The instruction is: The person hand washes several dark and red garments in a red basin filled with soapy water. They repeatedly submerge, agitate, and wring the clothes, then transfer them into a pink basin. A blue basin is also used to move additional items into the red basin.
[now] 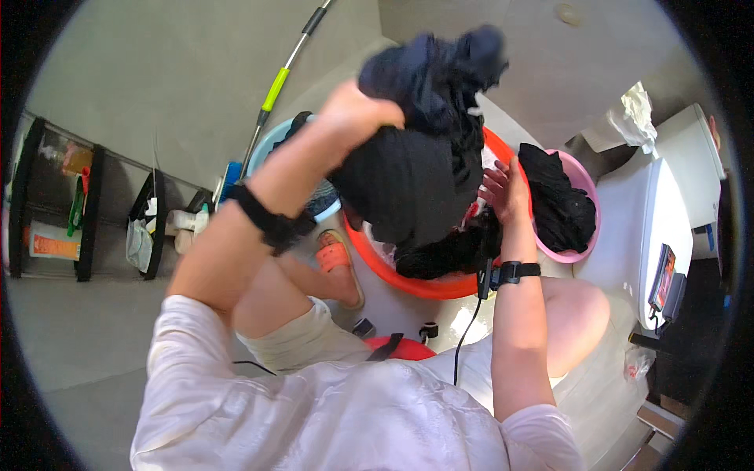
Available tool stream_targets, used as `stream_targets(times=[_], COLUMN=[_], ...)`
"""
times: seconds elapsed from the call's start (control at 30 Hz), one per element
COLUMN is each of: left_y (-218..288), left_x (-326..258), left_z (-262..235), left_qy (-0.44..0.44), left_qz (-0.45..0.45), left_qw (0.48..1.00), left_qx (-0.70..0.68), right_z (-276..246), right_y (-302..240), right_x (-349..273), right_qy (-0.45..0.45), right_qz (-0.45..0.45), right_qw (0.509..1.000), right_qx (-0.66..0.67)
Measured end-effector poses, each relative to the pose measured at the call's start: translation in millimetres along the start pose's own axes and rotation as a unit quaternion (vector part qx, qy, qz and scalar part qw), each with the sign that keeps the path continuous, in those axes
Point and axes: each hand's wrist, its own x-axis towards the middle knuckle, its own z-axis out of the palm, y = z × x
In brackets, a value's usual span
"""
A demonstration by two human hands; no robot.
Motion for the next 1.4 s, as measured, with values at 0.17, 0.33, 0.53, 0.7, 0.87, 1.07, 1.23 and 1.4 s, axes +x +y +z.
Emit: stream_targets(times=[0.17, 0.33, 0.53, 0.7, 0.87, 1.07, 1.23, 1.4], left_y=[-117.7, -170.6, -181.0, -291.6, -359.9, -376.9, -401.8, -396.0], left_x=[24.0, 43.7, 104.6, 94.8, 46.1, 52.6, 63.3, 77.2], left_z=[96.0, 78.9, -54.1, -127.1, -118.3, -83.6, -101.3, -161.1], left_qy=[0.015, -0.102, 0.014, 0.077, 0.005, 0.105, 0.136, 0.043], left_qz=[-0.075, -0.313, -0.218, -0.347, -0.516, -0.507, -0.376, -0.262], left_qw=[0.989, 0.942, 0.961, 0.839, 0.723, 0.726, 0.699, 0.755], left_qx=[-0.125, 0.059, 0.169, 0.412, 0.459, 0.453, 0.593, 0.599], right_z=[8.0, 33.4, 50.8, 68.0, 82.6, 82.3, 79.3, 77.2], right_y=[-12.3, 62.2, 131.7, 134.8, 145.8, 169.3, 171.4, 169.5], right_x=[-12.1, -17.0, -1.1, 39.1, 72.0, 88.1, 88.7, 91.2], right_qy=[0.039, -0.059, -0.128, -0.149, -0.188, -0.214, -0.193, -0.198], right_qz=[-0.067, -0.212, -0.11, -0.035, 0.042, 0.037, 0.015, 0.059], right_qw=[0.962, 0.763, 0.714, 0.668, 0.62, 0.574, 0.604, 0.606], right_qx=[-0.263, -0.607, -0.679, -0.728, -0.76, -0.79, -0.773, -0.769])
